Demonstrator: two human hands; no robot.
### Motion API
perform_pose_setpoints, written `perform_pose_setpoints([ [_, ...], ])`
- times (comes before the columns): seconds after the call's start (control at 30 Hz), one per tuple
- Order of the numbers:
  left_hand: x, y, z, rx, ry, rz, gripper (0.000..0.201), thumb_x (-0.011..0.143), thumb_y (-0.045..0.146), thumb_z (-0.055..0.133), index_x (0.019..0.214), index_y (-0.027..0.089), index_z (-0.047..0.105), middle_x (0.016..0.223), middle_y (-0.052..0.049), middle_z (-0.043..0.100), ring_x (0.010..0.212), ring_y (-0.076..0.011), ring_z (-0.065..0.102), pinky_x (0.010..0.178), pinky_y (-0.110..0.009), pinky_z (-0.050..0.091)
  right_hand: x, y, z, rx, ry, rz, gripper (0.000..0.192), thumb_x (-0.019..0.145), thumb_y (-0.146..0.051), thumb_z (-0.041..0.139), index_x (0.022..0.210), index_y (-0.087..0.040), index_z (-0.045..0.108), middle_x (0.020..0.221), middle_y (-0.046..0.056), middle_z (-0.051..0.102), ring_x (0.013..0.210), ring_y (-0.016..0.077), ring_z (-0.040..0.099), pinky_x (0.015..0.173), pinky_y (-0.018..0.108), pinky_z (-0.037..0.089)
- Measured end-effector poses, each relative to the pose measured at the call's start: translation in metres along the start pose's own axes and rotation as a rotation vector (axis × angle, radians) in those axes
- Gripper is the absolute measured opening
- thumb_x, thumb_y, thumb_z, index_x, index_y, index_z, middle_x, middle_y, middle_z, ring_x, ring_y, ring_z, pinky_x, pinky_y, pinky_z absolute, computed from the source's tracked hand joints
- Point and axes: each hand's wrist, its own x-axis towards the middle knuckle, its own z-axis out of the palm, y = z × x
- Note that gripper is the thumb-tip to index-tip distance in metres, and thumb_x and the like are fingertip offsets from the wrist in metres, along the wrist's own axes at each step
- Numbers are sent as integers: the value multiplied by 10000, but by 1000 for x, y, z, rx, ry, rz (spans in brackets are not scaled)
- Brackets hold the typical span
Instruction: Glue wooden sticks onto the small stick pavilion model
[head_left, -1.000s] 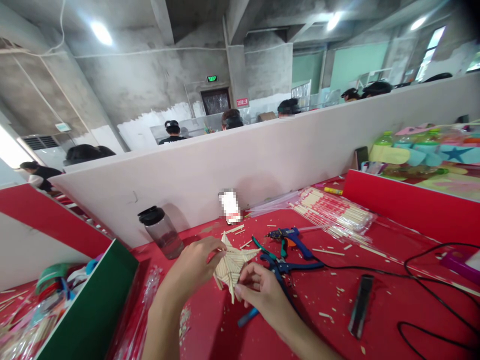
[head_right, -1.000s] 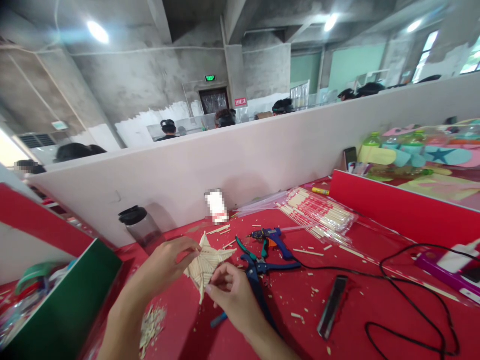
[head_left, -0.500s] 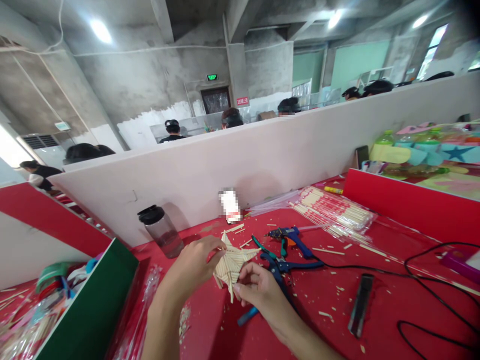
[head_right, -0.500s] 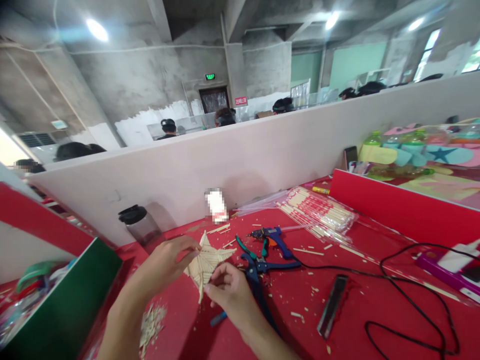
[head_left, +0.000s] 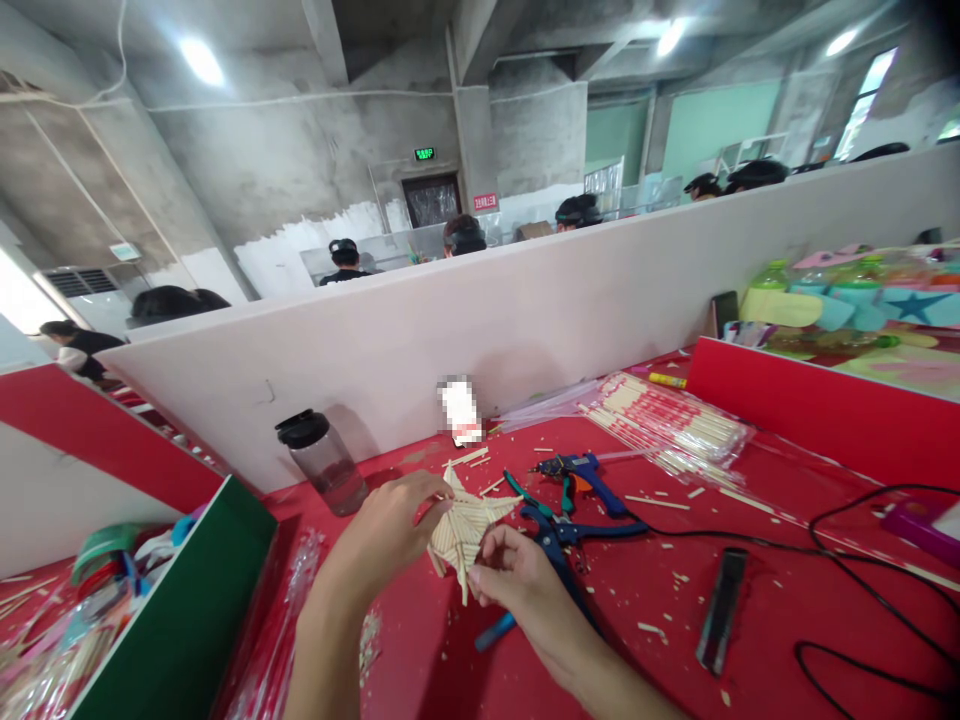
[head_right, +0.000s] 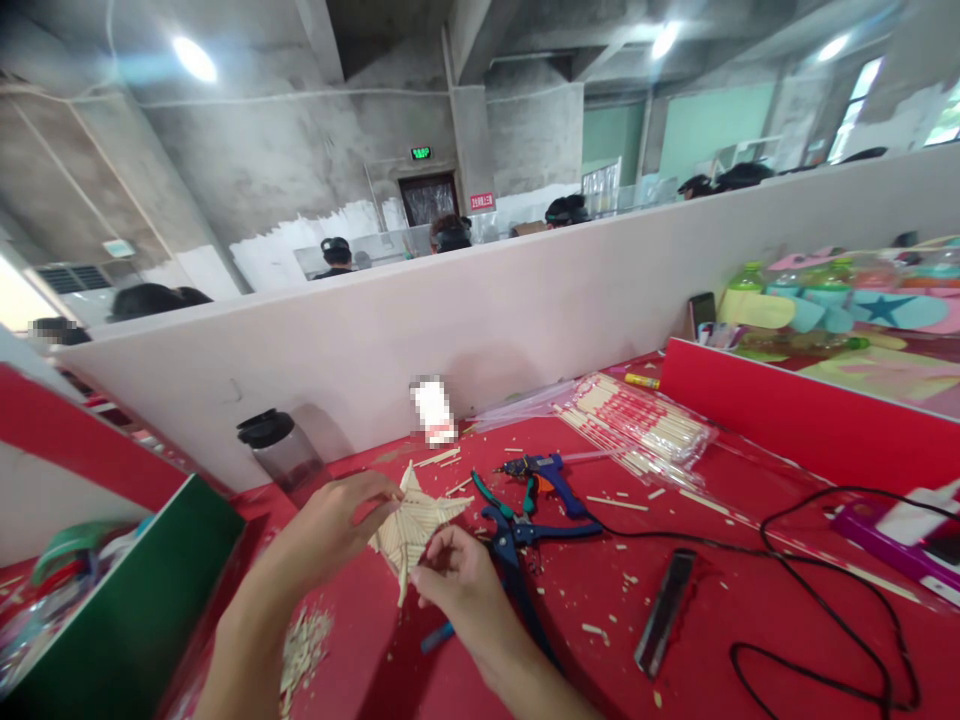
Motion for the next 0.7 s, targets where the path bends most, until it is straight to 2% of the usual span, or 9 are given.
perform_pose_setpoints([
  [0.2, 0, 3, -1, 6, -5, -25, 238, 955, 284, 467, 977, 259, 702, 1042, -26, 754, 926, -208, 692, 784, -302, 504, 6, 11, -2, -3, 24, -30, 397, 613, -324, 818, 747, -209, 462, 614, -46, 594, 517, 102, 518, 521, 217, 434],
  [0.53, 1, -2, 1, -3, 0, -24, 233, 942, 279, 478, 979, 255, 706, 1025, -43, 761, 923, -211, 693, 789, -299, 498, -2, -1, 1, 54, -8, 9, 438, 608, -344, 874, 765, -198, 491, 647, -35, 624, 560, 109, 564, 580, 229, 466],
  [0.7, 1, -4, 2, -9, 7, -24, 214, 942, 275, 490, 978, 264, 701, 1034, -24, 757, 937, -200, 690, 793, -292, 491, -5, -1, 1, 95, -31, 14, 400, 626, -312, 864, 785, -192, 516, 655, -40, 620, 570, 105, 572, 590, 225, 473],
])
